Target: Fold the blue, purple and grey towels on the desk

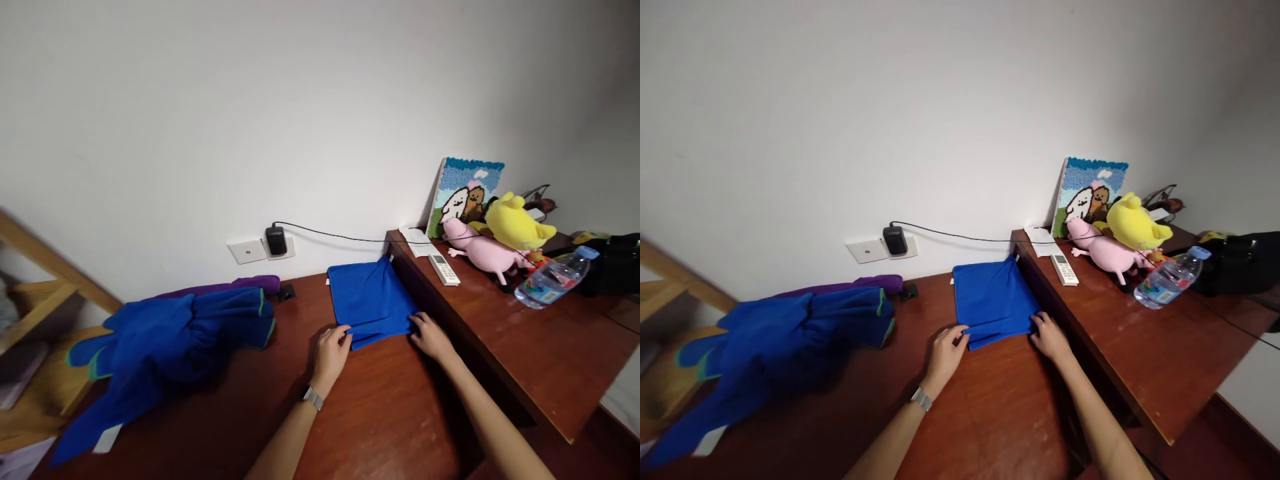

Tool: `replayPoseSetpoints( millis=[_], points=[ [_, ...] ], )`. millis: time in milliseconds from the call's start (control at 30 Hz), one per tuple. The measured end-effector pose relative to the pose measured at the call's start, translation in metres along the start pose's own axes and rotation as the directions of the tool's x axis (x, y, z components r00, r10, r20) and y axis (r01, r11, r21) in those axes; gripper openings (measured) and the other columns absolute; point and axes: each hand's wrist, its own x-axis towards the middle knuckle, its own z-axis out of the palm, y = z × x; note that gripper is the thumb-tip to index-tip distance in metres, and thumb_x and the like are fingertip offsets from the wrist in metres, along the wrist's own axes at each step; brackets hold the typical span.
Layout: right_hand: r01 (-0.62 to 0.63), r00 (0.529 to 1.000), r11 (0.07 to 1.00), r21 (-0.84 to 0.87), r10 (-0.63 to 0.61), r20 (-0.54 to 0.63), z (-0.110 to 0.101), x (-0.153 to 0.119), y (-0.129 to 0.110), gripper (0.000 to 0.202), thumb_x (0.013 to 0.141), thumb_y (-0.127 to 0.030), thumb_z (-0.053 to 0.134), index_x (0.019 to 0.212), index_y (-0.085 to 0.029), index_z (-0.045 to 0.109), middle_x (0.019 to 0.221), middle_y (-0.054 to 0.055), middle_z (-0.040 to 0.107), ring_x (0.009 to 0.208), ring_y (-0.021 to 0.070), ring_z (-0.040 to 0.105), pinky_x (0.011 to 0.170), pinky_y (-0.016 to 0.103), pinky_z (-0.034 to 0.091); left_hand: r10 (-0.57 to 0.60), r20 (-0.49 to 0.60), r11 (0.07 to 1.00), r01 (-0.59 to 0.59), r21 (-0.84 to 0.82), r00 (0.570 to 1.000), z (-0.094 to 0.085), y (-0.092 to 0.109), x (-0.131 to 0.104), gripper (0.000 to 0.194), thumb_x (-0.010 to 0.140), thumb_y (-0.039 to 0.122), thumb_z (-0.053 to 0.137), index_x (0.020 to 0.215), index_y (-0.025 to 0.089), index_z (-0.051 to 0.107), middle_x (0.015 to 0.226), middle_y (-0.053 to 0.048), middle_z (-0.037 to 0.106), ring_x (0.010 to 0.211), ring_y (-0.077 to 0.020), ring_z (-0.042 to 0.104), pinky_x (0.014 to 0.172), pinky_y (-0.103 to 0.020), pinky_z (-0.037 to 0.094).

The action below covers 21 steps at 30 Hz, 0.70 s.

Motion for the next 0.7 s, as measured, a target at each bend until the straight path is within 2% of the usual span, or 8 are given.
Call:
replayPoseSetpoints(
  millis=[100, 200, 300, 433, 500, 567, 633, 700],
  points=[
    [0.015, 1.0, 0.994, 0.111, -0.014, -0.014, -0.002, 0.01, 0.004, 0.039, 0.1, -0.02, 0.054, 0.132, -0.016, 0.076, 0.133, 0.018, 0.07, 0.117, 0.0271, 0.071, 0.11, 0.037, 0.052, 0.028, -0.006, 1.0, -0.028, 0.005, 1.0, 0.003, 0.003, 0.013, 0.029, 0.103, 0.025, 0.051, 0.121, 0.025, 0.074, 0.109, -0.007, 0.081, 0.103, -0.0207, 0.074, 0.094, -0.036, 0.059],
    [0.018, 0.999, 0.988, 0.155, -0.012, -0.043, -0.001, 0.015, 0.007, 0.034, 0.1, -0.017, 0.052, 0.12, -0.015, 0.079, 0.122, 0.016, 0.074, 0.114, 0.0261, 0.072, 0.11, 0.037, 0.052, 0.07, 0.038, 0.997, -0.072, 0.042, 0.997, 0.008, 0.005, 0.009, 0.03, 0.099, 0.017, 0.053, 0.116, 0.026, 0.076, 0.113, -0.006, 0.08, 0.108, -0.0217, 0.072, 0.099, -0.038, 0.057],
    [0.019, 0.999, 0.996, 0.085, -0.016, -0.041, -0.001, 0.01, 0.011, 0.03, 0.1, -0.016, 0.052, 0.114, -0.016, 0.078, 0.119, 0.016, 0.074, 0.11, 0.0258, 0.072, 0.104, 0.036, 0.054, 0.091, 0.092, 0.989, -0.101, 0.107, 0.992, 0.009, 0.008, -0.01, 0.031, 0.092, 0.011, 0.057, 0.109, 0.027, 0.078, 0.11, -0.006, 0.079, 0.107, -0.0247, 0.071, 0.1, -0.043, 0.056],
    [-0.016, 0.999, 0.998, -0.059, 0.013, -0.048, -0.002, -0.011, 0.009, 0.025, 0.102, -0.016, 0.05, 0.105, -0.018, 0.075, 0.112, 0.013, 0.072, 0.094, 0.0227, 0.072, 0.088, 0.031, 0.054, 0.083, 0.111, 0.975, -0.104, 0.196, 0.99, 0.0, 0.018, -0.047, 0.036, 0.095, 0.014, 0.056, 0.121, 0.027, 0.075, 0.115, -0.008, 0.076, 0.113, -0.0275, 0.068, 0.104, -0.047, 0.055],
    [-0.035, 0.994, 0.991, -0.129, 0.022, -0.106, 0.003, -0.029, 0.002, 0.024, 0.103, -0.017, 0.05, 0.102, -0.018, 0.073, 0.106, 0.012, 0.071, 0.09, 0.0224, 0.071, 0.081, 0.03, 0.053, 0.081, 0.111, 0.965, -0.106, 0.242, 0.991, -0.011, 0.02, -0.072, 0.036, 0.096, 0.018, 0.056, 0.127, 0.026, 0.073, 0.118, -0.008, 0.075, 0.115, -0.0281, 0.068, 0.105, -0.048, 0.055],
    [-0.006, 0.979, 0.986, -0.168, -0.029, -0.204, 0.013, -0.054, -0.011, 0.023, 0.104, -0.02, 0.049, 0.104, -0.019, 0.073, 0.103, 0.011, 0.071, 0.093, 0.0239, 0.071, 0.08, 0.03, 0.052, 0.074, 0.101, 0.954, -0.1, 0.282, 0.992, -0.029, 0.013, -0.099, 0.036, 0.097, 0.02, 0.057, 0.129, 0.026, 0.071, 0.122, -0.008, 0.074, 0.117, -0.0273, 0.067, 0.105, -0.046, 0.055],
    [0.065, 0.951, 0.985, -0.16, -0.11, -0.288, 0.03, -0.084, -0.029, 0.023, 0.105, -0.023, 0.049, 0.105, -0.021, 0.072, 0.104, 0.011, 0.072, 0.096, 0.0249, 0.07, 0.081, 0.031, 0.053, 0.059, 0.073, 0.946, -0.079, 0.315, 0.996, -0.057, -0.004, -0.125, 0.031, 0.098, 0.021, 0.055, 0.124, 0.025, 0.071, 0.123, -0.008, 0.074, 0.117, -0.0255, 0.068, 0.104, -0.042, 0.056],
    [0.135, 0.928, 0.984, -0.117, -0.167, -0.332, 0.049, -0.114, -0.048, 0.024, 0.107, -0.027, 0.047, 0.106, -0.022, 0.071, 0.105, 0.011, 0.073, 0.095, 0.0246, 0.071, 0.081, 0.031, 0.053, 0.021, 0.016, 0.936, -0.025, 0.351, 1.0, -0.099, -0.03, -0.141, 0.026, 0.098, 0.023, 0.052, 0.112, 0.025, 0.073, 0.117, -0.009, 0.075, 0.111, -0.0254, 0.069, 0.101, -0.041, 0.056]
  ],
)
